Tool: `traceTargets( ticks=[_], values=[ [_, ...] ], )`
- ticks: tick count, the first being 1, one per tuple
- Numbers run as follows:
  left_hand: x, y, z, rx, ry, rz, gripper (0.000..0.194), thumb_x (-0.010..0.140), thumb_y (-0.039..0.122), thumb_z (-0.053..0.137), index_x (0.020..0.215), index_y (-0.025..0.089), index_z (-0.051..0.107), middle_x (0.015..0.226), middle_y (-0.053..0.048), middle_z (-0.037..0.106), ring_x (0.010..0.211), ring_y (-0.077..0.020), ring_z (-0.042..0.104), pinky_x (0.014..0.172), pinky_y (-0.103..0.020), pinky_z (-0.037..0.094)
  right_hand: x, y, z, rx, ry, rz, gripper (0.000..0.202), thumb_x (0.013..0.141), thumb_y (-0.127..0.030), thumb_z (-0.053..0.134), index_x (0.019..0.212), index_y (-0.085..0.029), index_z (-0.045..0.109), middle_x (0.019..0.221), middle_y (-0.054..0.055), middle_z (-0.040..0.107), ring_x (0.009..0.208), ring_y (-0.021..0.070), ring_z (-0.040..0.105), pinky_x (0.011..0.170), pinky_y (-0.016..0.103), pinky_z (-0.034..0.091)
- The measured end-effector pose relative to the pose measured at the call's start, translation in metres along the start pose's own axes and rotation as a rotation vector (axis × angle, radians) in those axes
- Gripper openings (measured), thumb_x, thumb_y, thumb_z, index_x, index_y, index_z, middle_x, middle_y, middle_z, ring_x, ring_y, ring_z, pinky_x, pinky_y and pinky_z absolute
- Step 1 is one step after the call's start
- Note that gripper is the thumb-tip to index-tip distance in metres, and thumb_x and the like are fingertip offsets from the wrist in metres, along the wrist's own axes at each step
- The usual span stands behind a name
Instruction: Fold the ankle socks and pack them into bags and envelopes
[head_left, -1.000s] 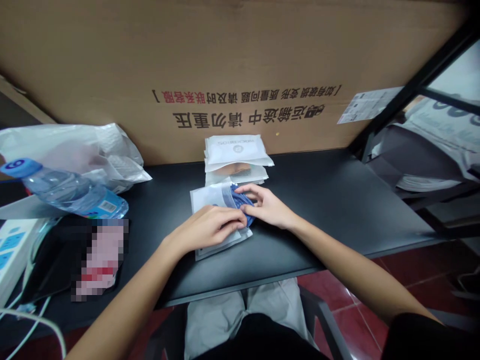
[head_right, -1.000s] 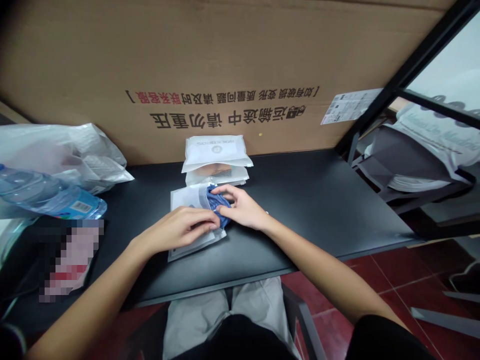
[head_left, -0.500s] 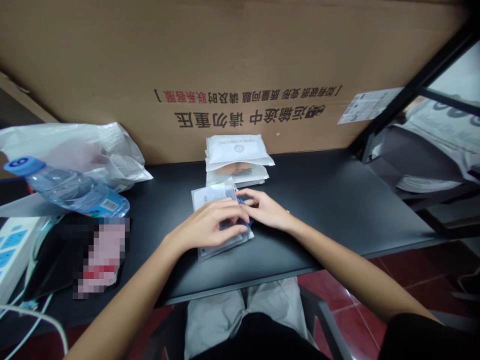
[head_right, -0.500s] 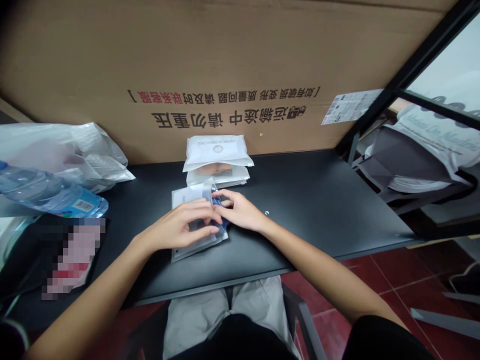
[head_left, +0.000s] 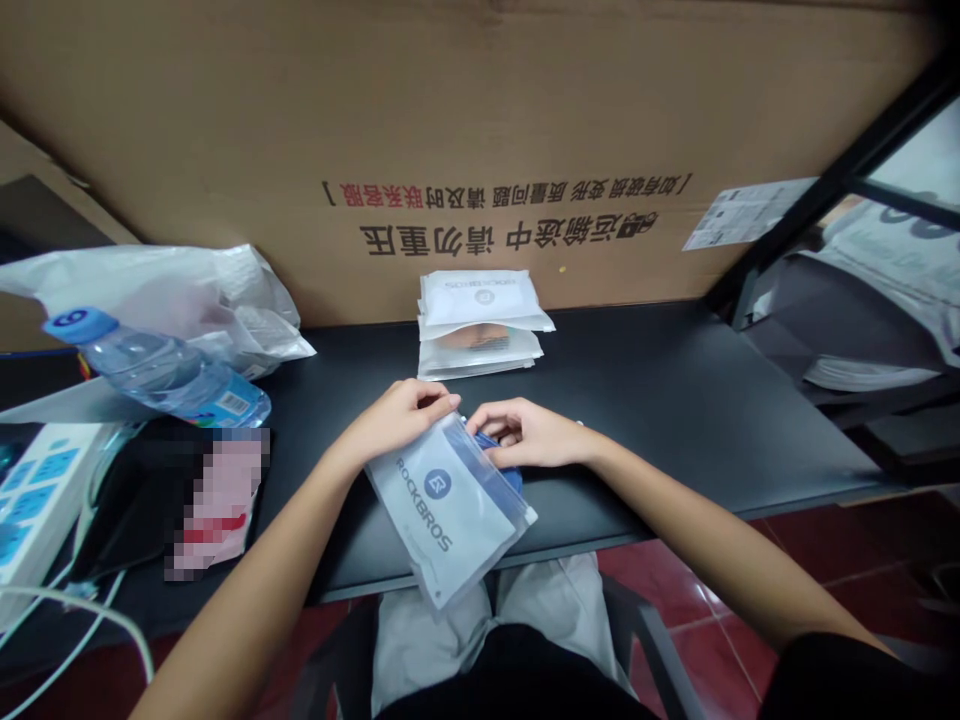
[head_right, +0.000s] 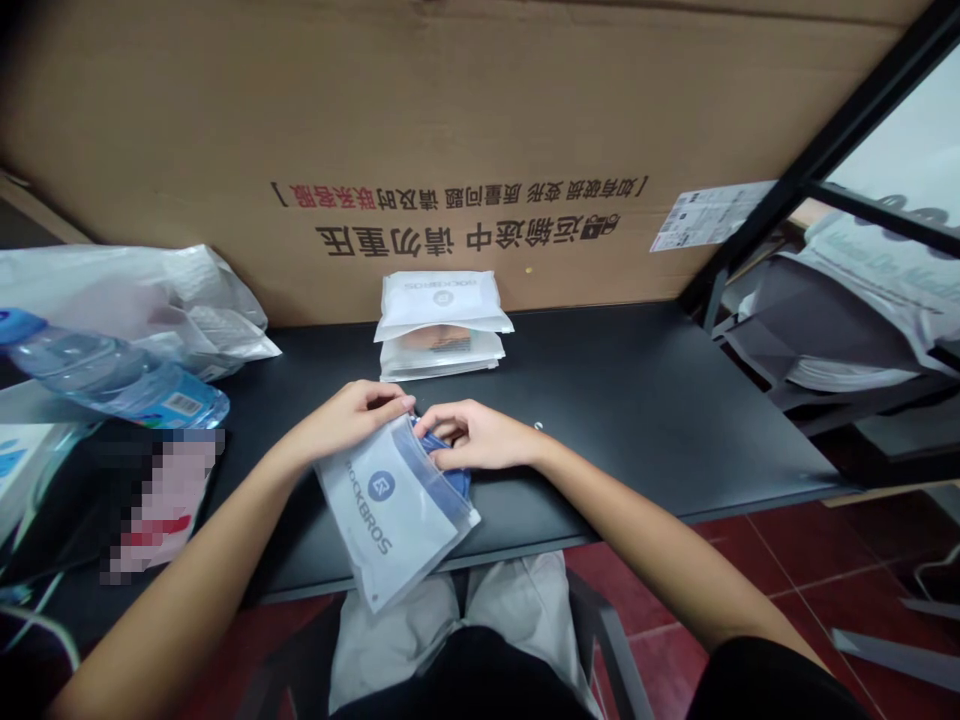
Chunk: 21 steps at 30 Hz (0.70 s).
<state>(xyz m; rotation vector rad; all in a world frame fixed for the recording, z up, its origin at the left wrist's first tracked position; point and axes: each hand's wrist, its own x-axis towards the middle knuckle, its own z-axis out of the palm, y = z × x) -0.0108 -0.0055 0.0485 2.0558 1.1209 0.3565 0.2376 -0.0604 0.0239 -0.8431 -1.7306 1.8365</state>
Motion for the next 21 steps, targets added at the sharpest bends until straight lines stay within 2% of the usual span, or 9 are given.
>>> traceTargets(
  ticks=[4,7,11,15,16,19,21],
  values=[
    [0.003,0.001,0.006,-0.177,0.166,-0.016,0.049,0.093,0.061,0.063,0.079,0.016,0.076,0.07,-0.002,0.068,0.064,-0.0156,0.054,0.059,-0.026,0.038,0.001,-0.001,0.002,0.028,0.037,0.009,0.041,0.081,-0.038,0.088,0.108,-0.017,0.065,0.083,-0.002,0.065,0.066,0.0092,0.056,0.064,0.022,0.046],
    [0.002,0.003,0.009,-0.216,0.291,-0.05,0.049,0.091,0.061,0.067,0.08,0.015,0.079,0.073,-0.004,0.073,0.065,-0.0165,0.058,0.059,-0.026,0.039,-0.002,-0.002,0.004,0.009,0.002,0.036,0.043,0.077,-0.04,0.09,0.102,-0.017,0.064,0.087,-0.001,0.067,0.066,0.0095,0.059,0.062,0.021,0.048],
    [0.001,0.011,0.015,-0.19,0.348,-0.052,0.048,0.09,0.06,0.069,0.085,0.015,0.084,0.075,-0.005,0.077,0.068,-0.0187,0.062,0.06,-0.026,0.04,-0.002,0.0,0.008,0.02,-0.086,0.055,0.037,0.08,-0.036,0.087,0.097,-0.018,0.06,0.084,-0.002,0.067,0.063,0.0086,0.059,0.058,0.019,0.047],
    [0.0,0.016,0.019,-0.201,0.349,-0.05,0.049,0.09,0.06,0.068,0.087,0.015,0.084,0.078,-0.006,0.079,0.069,-0.0196,0.064,0.06,-0.026,0.041,0.004,0.006,0.016,0.029,0.123,-0.071,0.03,0.081,-0.029,0.081,0.101,-0.017,0.062,0.085,-0.002,0.066,0.07,0.0109,0.061,0.065,0.022,0.051],
    [0.0,0.017,0.019,-0.204,0.358,-0.054,0.049,0.09,0.06,0.068,0.088,0.015,0.085,0.078,-0.006,0.079,0.068,-0.0194,0.063,0.059,-0.027,0.04,0.005,0.005,0.017,-0.001,0.128,-0.09,0.028,0.08,-0.027,0.08,0.099,-0.017,0.062,0.085,-0.002,0.066,0.072,0.0119,0.062,0.067,0.023,0.052],
    [-0.002,0.018,0.018,-0.176,0.381,-0.053,0.046,0.09,0.058,0.069,0.089,0.015,0.086,0.077,-0.005,0.079,0.064,-0.0184,0.061,0.057,-0.027,0.036,0.005,0.001,0.016,-0.166,-0.042,-0.087,0.02,0.077,-0.022,0.078,0.091,-0.016,0.065,0.083,-0.002,0.064,0.075,0.0129,0.059,0.069,0.023,0.05],
    [-0.002,0.017,0.018,-0.134,0.378,-0.037,0.044,0.091,0.056,0.067,0.087,0.016,0.085,0.074,-0.004,0.078,0.064,-0.0184,0.061,0.057,-0.028,0.035,0.003,-0.002,0.014,-0.222,-0.117,-0.076,0.017,0.081,-0.026,0.077,0.09,-0.014,0.068,0.082,-0.002,0.064,0.074,0.0128,0.056,0.068,0.023,0.049]
  ],
)
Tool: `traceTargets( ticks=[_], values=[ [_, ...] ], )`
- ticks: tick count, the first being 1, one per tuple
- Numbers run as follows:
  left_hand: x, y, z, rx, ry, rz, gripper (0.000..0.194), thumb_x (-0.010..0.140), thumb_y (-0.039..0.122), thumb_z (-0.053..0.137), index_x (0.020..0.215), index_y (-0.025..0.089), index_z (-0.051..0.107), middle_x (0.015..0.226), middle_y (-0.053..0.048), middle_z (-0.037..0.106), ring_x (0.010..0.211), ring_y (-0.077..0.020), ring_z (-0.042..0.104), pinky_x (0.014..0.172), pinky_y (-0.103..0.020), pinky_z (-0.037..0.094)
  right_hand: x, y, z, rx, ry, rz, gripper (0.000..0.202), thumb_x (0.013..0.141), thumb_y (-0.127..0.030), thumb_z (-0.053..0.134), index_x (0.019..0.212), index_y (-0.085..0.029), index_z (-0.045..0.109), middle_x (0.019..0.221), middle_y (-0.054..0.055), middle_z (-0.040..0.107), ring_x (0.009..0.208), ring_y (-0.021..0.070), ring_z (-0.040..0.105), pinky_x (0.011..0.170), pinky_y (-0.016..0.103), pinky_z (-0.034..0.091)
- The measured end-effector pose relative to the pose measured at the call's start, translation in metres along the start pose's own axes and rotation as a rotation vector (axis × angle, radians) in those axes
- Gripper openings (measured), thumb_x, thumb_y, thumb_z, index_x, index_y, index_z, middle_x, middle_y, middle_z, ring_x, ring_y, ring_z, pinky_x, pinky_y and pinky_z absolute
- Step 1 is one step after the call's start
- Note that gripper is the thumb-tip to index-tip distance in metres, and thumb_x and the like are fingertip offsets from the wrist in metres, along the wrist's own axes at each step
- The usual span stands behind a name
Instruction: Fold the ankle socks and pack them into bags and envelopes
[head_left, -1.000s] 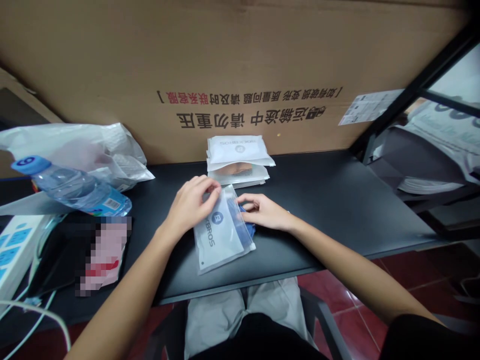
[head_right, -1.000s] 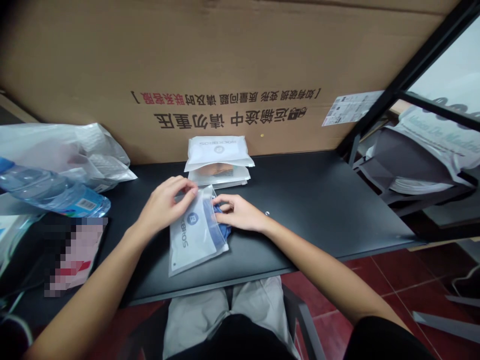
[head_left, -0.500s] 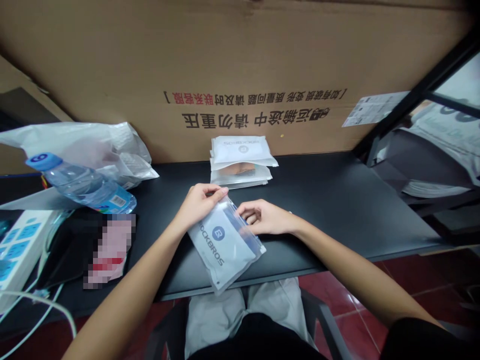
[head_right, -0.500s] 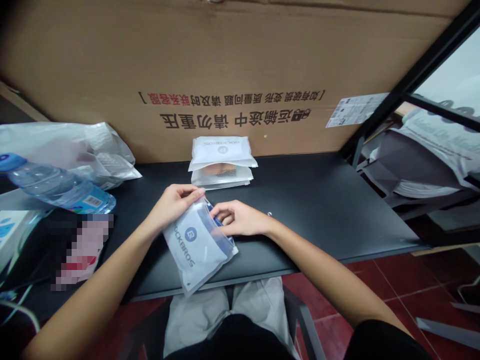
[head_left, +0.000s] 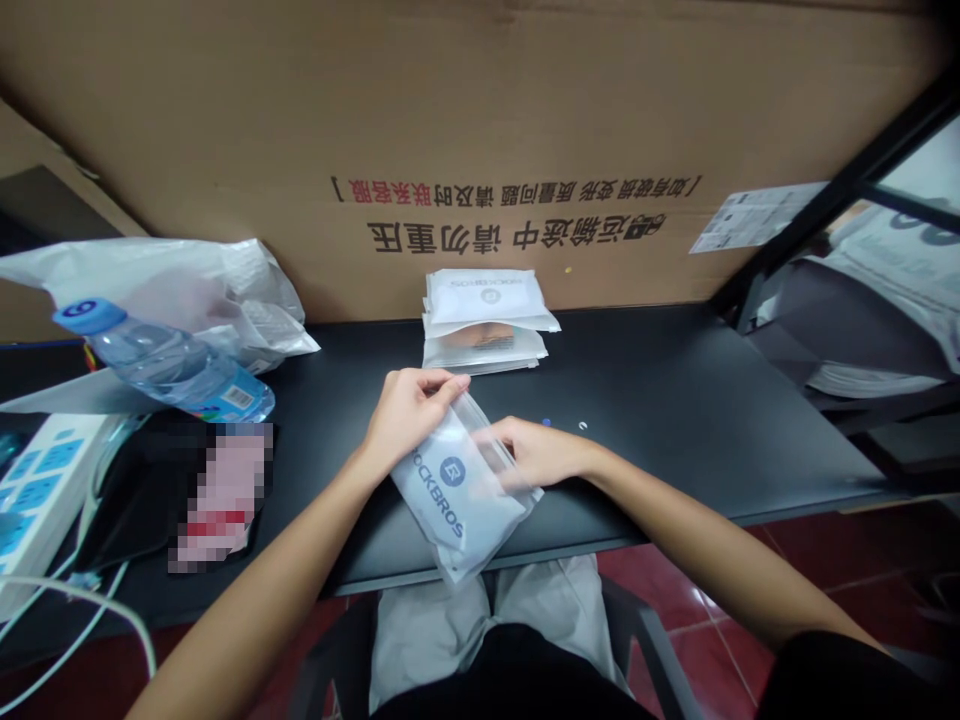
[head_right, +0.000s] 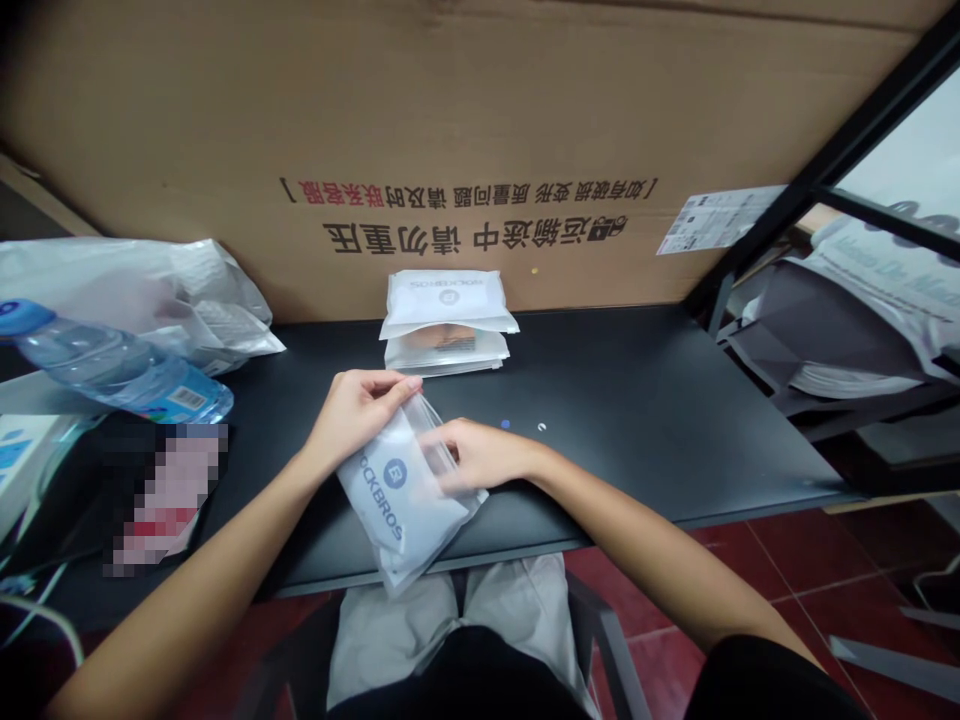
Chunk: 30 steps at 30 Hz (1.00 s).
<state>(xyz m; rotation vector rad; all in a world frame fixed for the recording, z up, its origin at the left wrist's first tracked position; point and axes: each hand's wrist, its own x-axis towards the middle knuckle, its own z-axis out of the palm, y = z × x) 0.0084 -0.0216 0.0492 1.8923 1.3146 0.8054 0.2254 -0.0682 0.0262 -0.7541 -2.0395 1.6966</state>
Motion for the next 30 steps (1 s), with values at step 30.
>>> traceTargets(
  ticks=[30],
  values=[
    [0.002,-0.003,-0.029,0.402,0.249,0.152,0.024,0.104,0.043,0.054,0.105,0.023,0.069,0.099,-0.003,0.076,0.08,-0.0194,0.066,0.069,-0.028,0.04,-0.009,0.0,-0.026,0.04,0.344,0.183,0.047,0.088,-0.059,0.077,0.078,-0.014,0.07,0.06,0.0,0.065,0.051,0.0114,0.06,0.052,0.023,0.051]
  ],
)
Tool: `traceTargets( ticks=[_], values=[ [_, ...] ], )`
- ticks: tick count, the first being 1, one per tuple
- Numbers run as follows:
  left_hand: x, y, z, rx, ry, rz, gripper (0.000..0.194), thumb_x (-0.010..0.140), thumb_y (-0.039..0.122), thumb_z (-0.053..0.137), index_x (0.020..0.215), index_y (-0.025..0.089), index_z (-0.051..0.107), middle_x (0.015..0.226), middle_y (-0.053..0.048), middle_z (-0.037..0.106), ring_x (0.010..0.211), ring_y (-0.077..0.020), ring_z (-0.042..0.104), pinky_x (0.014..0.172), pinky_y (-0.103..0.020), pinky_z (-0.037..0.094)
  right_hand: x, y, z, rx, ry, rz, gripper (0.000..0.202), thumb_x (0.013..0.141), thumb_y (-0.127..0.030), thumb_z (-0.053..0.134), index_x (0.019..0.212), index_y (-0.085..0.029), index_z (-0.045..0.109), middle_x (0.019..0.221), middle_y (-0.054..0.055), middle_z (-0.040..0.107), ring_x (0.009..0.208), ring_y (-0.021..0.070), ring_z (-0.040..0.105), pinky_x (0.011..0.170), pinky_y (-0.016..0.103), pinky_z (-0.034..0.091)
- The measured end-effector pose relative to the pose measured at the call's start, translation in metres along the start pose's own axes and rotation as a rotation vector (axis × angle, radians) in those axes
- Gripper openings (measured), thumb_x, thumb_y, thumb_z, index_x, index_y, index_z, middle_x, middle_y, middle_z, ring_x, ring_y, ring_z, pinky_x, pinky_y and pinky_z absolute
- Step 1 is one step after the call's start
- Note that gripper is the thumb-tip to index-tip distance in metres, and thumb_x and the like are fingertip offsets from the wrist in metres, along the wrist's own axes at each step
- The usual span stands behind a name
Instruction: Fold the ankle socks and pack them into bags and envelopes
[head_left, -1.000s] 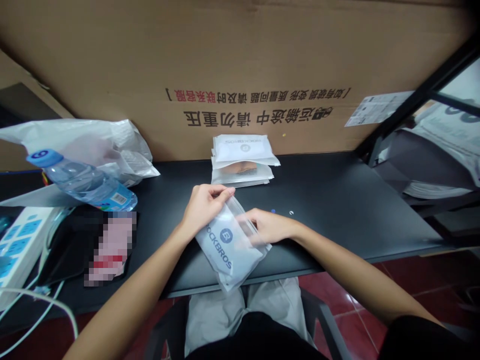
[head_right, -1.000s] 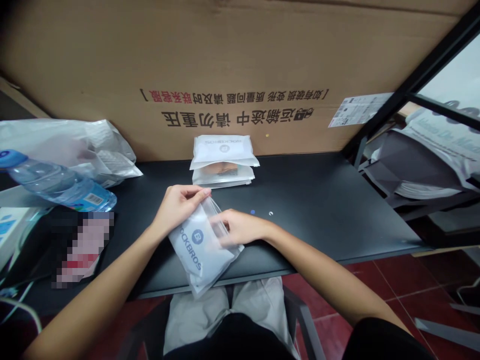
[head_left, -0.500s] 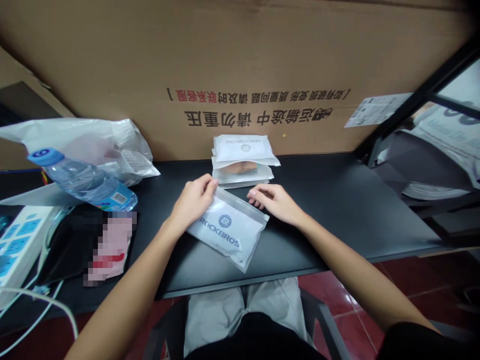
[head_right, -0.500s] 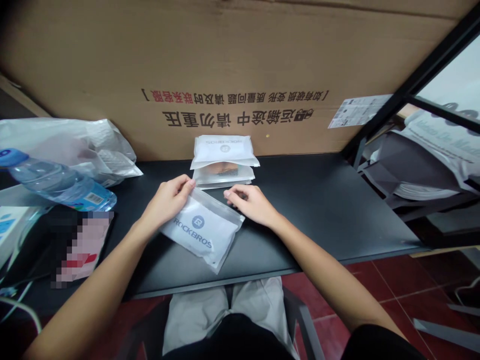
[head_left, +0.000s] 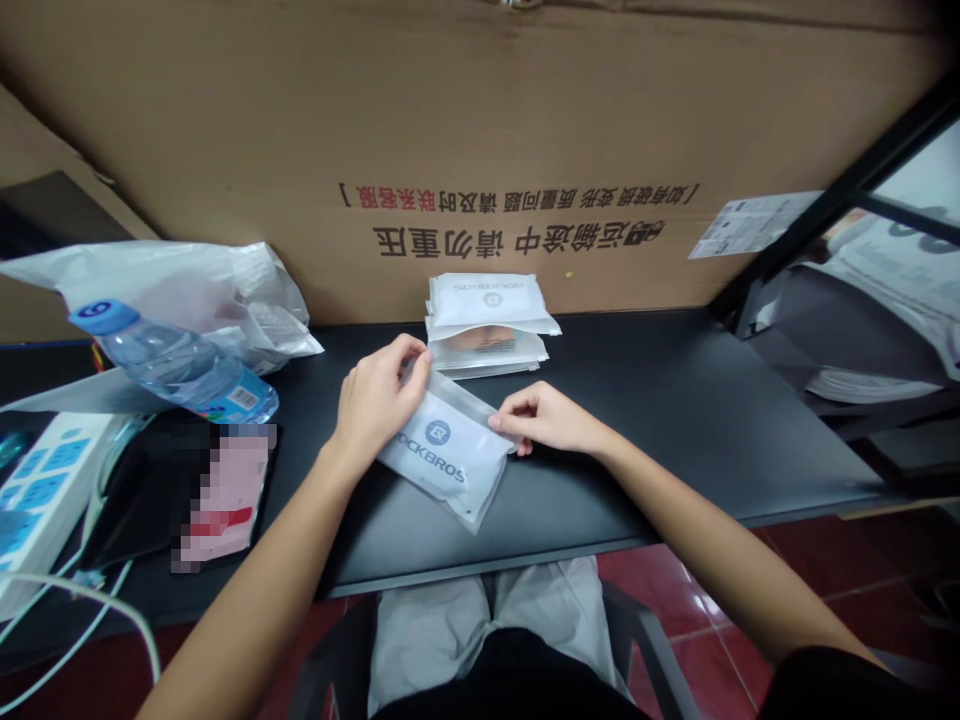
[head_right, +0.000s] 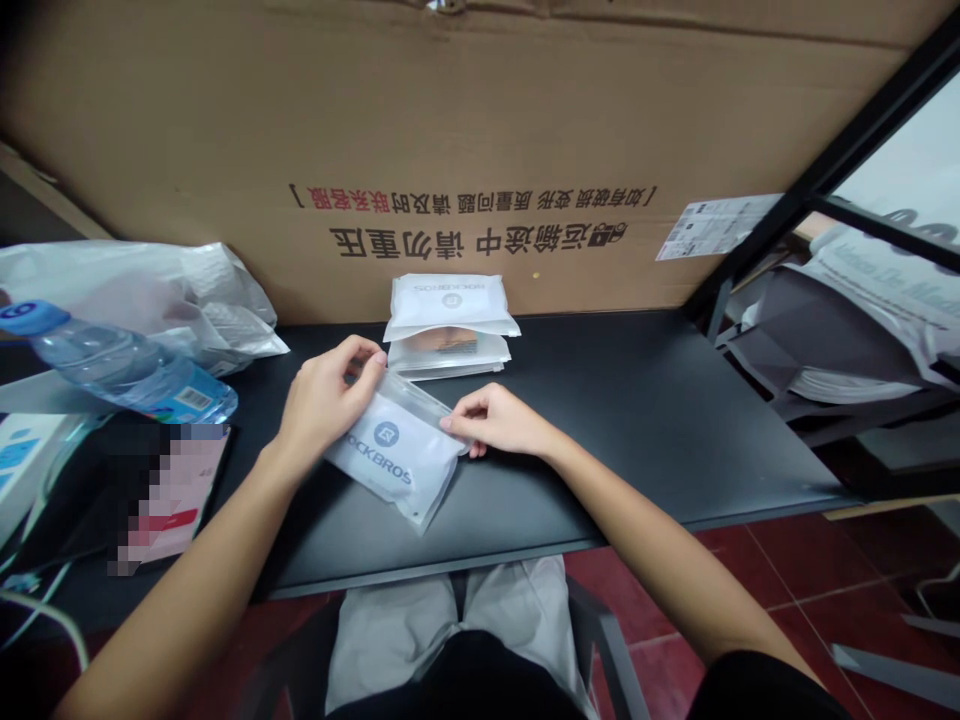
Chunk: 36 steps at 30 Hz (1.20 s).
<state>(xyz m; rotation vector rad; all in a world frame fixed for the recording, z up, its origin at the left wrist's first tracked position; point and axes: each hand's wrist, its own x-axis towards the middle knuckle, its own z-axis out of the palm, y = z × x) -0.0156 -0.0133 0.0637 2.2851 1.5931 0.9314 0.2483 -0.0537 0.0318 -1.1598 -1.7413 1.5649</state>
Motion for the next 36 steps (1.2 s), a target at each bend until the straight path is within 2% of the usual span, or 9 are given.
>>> traceTargets(
  ticks=[2,4,8,12,17,20,25,29,36],
  values=[
    [-0.002,0.007,-0.002,0.094,0.085,0.155,0.02,0.103,0.035,0.055,0.103,0.022,0.07,0.108,-0.006,0.075,0.095,-0.0224,0.067,0.077,-0.031,0.043,0.0,0.001,0.003,0.021,-0.066,-0.008,0.043,0.087,-0.056,0.079,0.086,-0.013,0.074,0.064,0.0,0.065,0.052,0.0104,0.06,0.052,0.022,0.052],
    [-0.005,0.014,-0.001,0.094,0.076,0.34,0.018,0.103,0.03,0.055,0.101,0.02,0.069,0.108,-0.007,0.075,0.099,-0.0233,0.066,0.084,-0.034,0.043,0.001,0.002,0.006,0.041,-0.132,-0.021,0.04,0.086,-0.051,0.081,0.097,-0.012,0.074,0.067,-0.001,0.066,0.053,0.0094,0.06,0.052,0.021,0.053],
    [-0.011,0.023,0.008,-0.042,-0.165,0.576,0.017,0.105,0.027,0.054,0.101,0.019,0.069,0.103,-0.006,0.076,0.095,-0.0212,0.066,0.087,-0.035,0.044,0.003,0.008,0.011,0.162,-0.166,-0.055,0.043,0.085,-0.043,0.084,0.11,-0.018,0.06,0.073,-0.006,0.064,0.057,0.0098,0.064,0.052,0.021,0.056],
    [-0.014,0.023,0.016,-0.094,-0.303,0.593,0.02,0.107,0.028,0.051,0.11,0.02,0.069,0.112,-0.007,0.074,0.102,-0.0212,0.068,0.09,-0.035,0.046,0.004,0.012,0.013,0.208,-0.138,-0.075,0.047,0.086,-0.042,0.085,0.106,-0.022,0.048,0.08,-0.006,0.063,0.057,0.0086,0.064,0.051,0.02,0.057],
    [-0.011,0.021,0.015,-0.039,-0.294,0.586,0.018,0.107,0.028,0.051,0.105,0.021,0.068,0.108,-0.005,0.075,0.1,-0.0209,0.066,0.087,-0.036,0.043,0.003,0.013,0.013,0.215,-0.114,-0.068,0.043,0.089,-0.043,0.082,0.106,-0.022,0.048,0.072,-0.007,0.064,0.055,0.0101,0.067,0.051,0.019,0.056],
    [-0.013,0.025,0.011,-0.015,-0.241,0.617,0.019,0.106,0.031,0.054,0.098,0.021,0.069,0.097,-0.006,0.073,0.091,-0.0207,0.063,0.082,-0.036,0.041,0.003,0.011,0.014,0.244,-0.054,-0.046,0.043,0.088,-0.044,0.082,0.105,-0.021,0.049,0.068,-0.006,0.066,0.057,0.0142,0.072,0.053,0.022,0.06],
    [-0.025,0.034,0.014,-0.047,-0.391,0.709,0.03,0.103,0.038,0.061,0.078,0.021,0.063,0.072,-0.001,0.067,0.065,-0.0155,0.059,0.066,-0.033,0.038,0.004,0.006,0.017,0.324,-0.047,-0.023,0.04,0.088,-0.045,0.08,0.101,-0.021,0.05,0.077,0.001,0.077,0.064,0.0168,0.077,0.062,0.028,0.064],
    [-0.032,0.037,0.021,0.063,-0.42,0.7,0.031,0.097,0.041,0.068,0.074,0.02,0.062,0.068,-0.001,0.067,0.061,-0.0167,0.06,0.058,-0.032,0.03,0.002,0.002,0.016,0.252,-0.076,-0.044,0.025,0.09,-0.032,0.073,0.1,-0.02,0.054,0.077,0.001,0.077,0.063,0.0131,0.073,0.065,0.025,0.062],
    [-0.03,0.038,0.018,0.07,-0.458,0.702,0.026,0.096,0.028,0.062,0.071,0.019,0.06,0.069,-0.001,0.068,0.056,-0.0144,0.057,0.053,-0.034,0.022,-0.006,-0.002,0.01,0.03,-0.095,-0.125,0.019,0.086,-0.016,0.064,0.101,-0.021,0.053,0.074,-0.005,0.07,0.057,0.0087,0.06,0.057,0.02,0.05]
  ],
)
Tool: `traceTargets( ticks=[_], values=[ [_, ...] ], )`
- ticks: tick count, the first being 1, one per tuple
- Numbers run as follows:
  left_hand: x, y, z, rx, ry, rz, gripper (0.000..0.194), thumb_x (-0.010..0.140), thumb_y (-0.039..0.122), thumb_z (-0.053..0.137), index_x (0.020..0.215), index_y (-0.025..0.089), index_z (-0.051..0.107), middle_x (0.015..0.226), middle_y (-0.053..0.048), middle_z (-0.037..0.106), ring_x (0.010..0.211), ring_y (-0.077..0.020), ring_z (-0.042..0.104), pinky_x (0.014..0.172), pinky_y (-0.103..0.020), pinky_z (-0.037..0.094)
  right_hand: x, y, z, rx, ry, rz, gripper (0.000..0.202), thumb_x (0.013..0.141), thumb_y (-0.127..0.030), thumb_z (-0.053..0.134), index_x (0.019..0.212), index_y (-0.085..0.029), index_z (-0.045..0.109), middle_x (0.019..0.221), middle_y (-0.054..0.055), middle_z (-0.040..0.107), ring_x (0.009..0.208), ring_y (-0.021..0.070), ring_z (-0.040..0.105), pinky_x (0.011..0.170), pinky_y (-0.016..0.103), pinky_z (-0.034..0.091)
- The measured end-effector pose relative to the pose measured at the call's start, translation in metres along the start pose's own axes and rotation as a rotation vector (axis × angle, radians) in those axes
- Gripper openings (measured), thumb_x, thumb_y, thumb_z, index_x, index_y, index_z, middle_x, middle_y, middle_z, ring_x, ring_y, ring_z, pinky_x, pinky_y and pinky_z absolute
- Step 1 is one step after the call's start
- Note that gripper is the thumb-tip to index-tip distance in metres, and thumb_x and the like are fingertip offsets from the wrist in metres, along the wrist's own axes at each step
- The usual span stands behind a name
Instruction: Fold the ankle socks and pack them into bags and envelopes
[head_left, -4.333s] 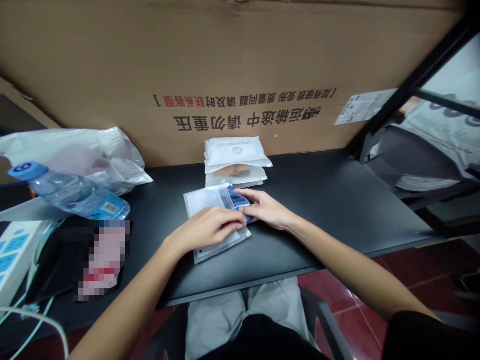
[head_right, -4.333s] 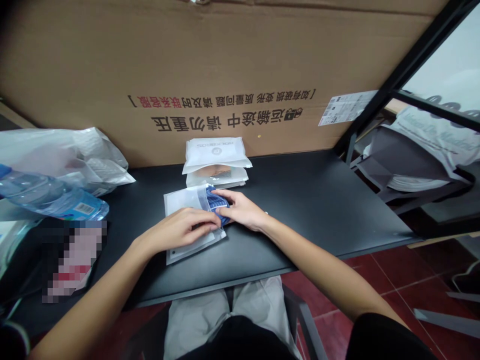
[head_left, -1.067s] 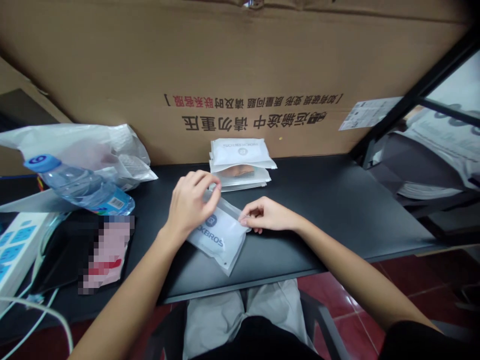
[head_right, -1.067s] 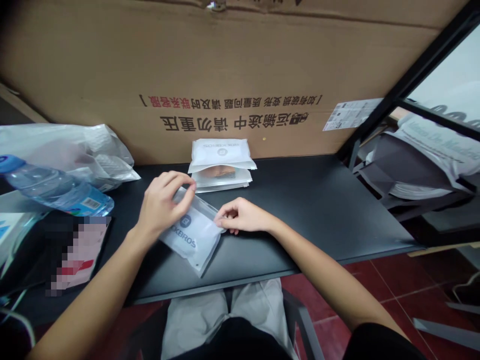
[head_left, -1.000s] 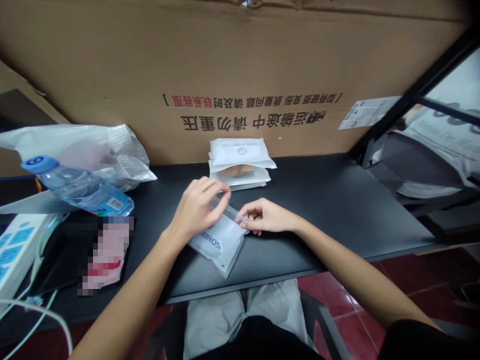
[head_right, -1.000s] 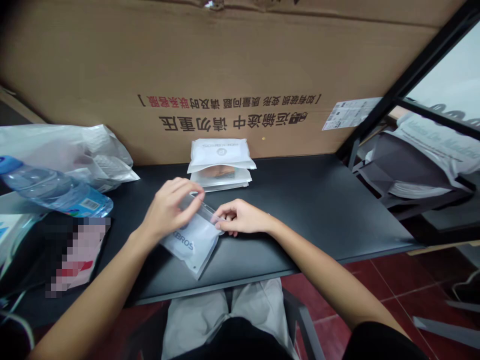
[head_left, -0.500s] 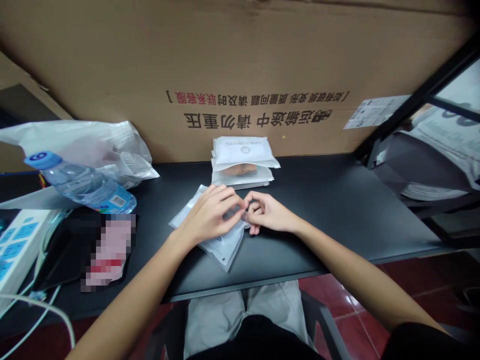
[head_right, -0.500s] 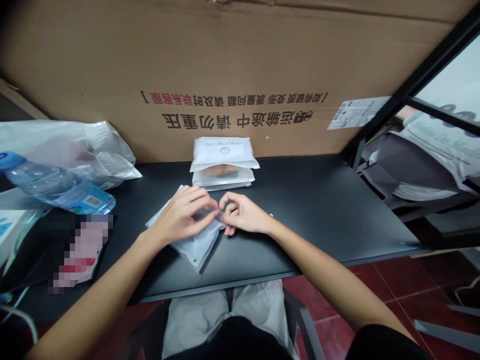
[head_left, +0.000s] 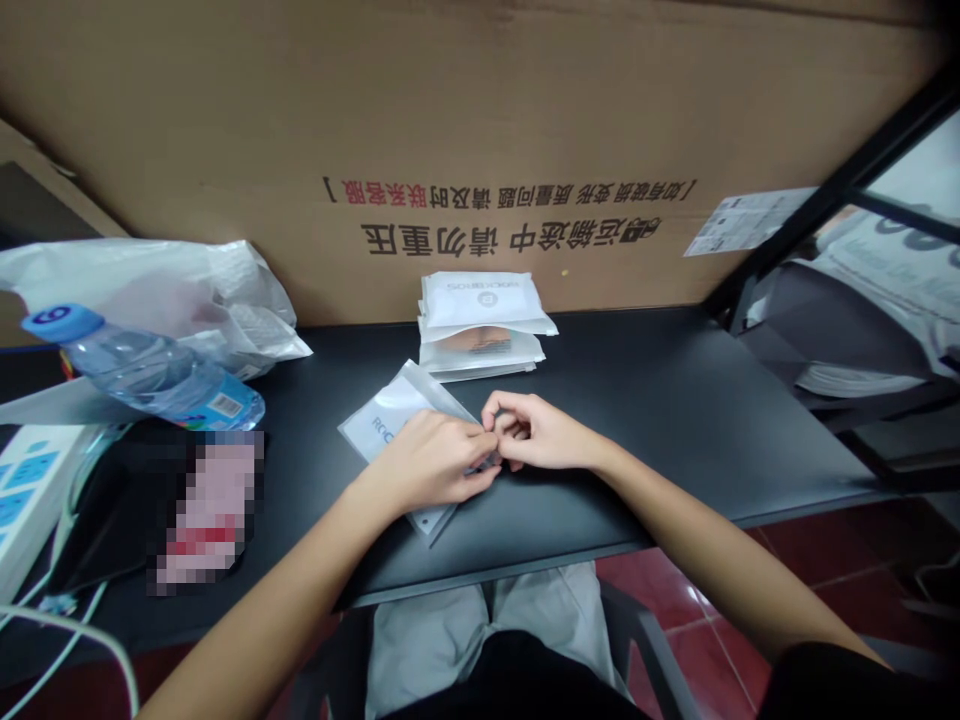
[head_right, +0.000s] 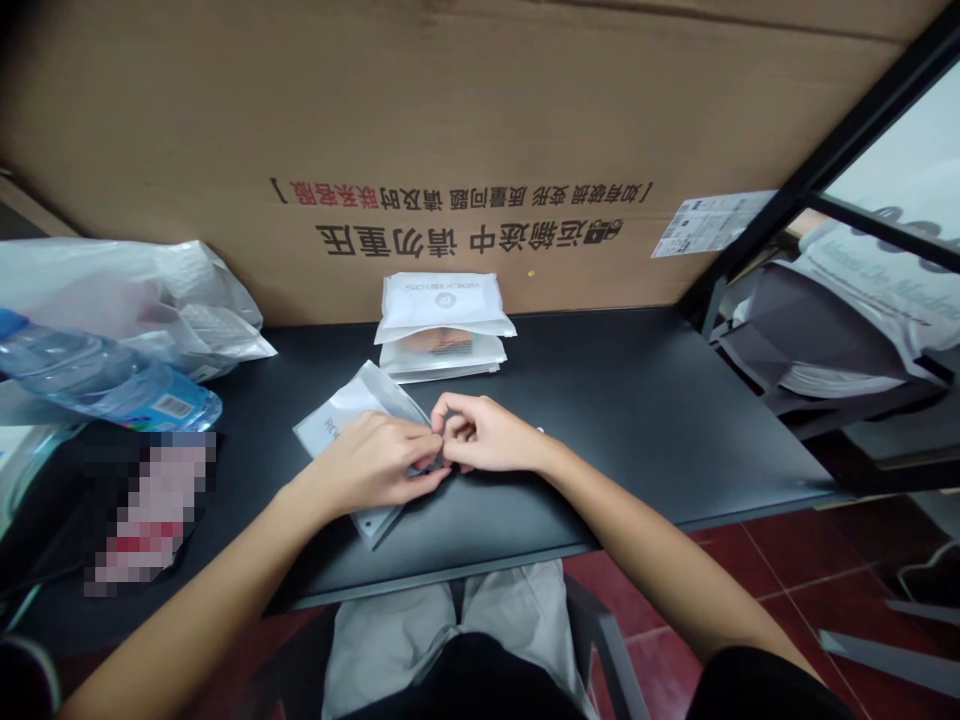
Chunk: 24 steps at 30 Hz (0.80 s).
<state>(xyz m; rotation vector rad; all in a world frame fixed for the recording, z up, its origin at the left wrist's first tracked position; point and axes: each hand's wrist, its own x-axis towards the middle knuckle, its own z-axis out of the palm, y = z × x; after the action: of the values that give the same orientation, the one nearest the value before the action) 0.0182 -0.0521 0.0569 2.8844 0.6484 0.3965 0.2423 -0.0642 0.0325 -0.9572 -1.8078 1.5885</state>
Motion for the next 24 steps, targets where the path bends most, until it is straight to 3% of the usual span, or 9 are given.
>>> traceTargets(
  ticks=[3,7,14,20,24],
  values=[
    [-0.001,-0.002,-0.001,0.005,-0.03,0.005,0.022,0.091,0.022,0.062,0.069,0.02,0.058,0.069,-0.002,0.068,0.056,-0.0145,0.057,0.053,-0.034,0.021,-0.001,0.001,0.0,-0.136,0.007,-0.071,0.018,0.087,-0.015,0.063,0.103,-0.021,0.057,0.069,-0.007,0.065,0.057,0.008,0.057,0.058,0.019,0.048],
    [-0.001,-0.004,0.001,0.089,-0.039,0.0,0.018,0.088,0.019,0.06,0.07,0.02,0.058,0.068,-0.001,0.067,0.054,-0.0149,0.056,0.053,-0.034,0.021,0.002,0.007,0.002,0.023,-0.005,-0.001,0.018,0.089,-0.019,0.061,0.102,-0.023,0.05,0.075,-0.006,0.066,0.054,0.0082,0.058,0.053,0.019,0.048],
    [0.0,0.008,0.015,0.192,0.119,0.181,0.025,0.094,0.017,0.052,0.07,0.02,0.059,0.062,-0.001,0.062,0.051,-0.0151,0.053,0.052,-0.034,0.028,0.012,0.018,0.006,0.242,0.061,0.011,0.028,0.082,-0.02,0.066,0.091,-0.025,0.04,0.063,-0.011,0.053,0.047,0.0066,0.043,0.044,0.016,0.033],
    [0.001,0.034,0.015,-0.122,0.132,0.317,0.024,0.081,0.01,0.052,0.062,0.023,0.045,0.055,0.002,0.05,0.05,-0.0135,0.041,0.051,-0.034,0.027,0.017,0.016,0.007,0.23,0.219,-0.037,0.03,0.077,-0.021,0.069,0.086,-0.025,0.041,0.06,-0.01,0.051,0.051,0.0083,0.045,0.051,0.019,0.034],
    [-0.003,0.046,0.0,-0.578,-0.037,0.26,0.03,0.072,0.007,0.054,0.062,0.023,0.031,0.055,0.006,0.036,0.05,-0.0107,0.029,0.05,-0.031,0.026,0.019,0.014,0.001,0.134,0.399,-0.04,0.023,0.073,-0.02,0.064,0.085,-0.024,0.044,0.058,-0.011,0.047,0.049,0.0082,0.041,0.051,0.021,0.029]
  ],
)
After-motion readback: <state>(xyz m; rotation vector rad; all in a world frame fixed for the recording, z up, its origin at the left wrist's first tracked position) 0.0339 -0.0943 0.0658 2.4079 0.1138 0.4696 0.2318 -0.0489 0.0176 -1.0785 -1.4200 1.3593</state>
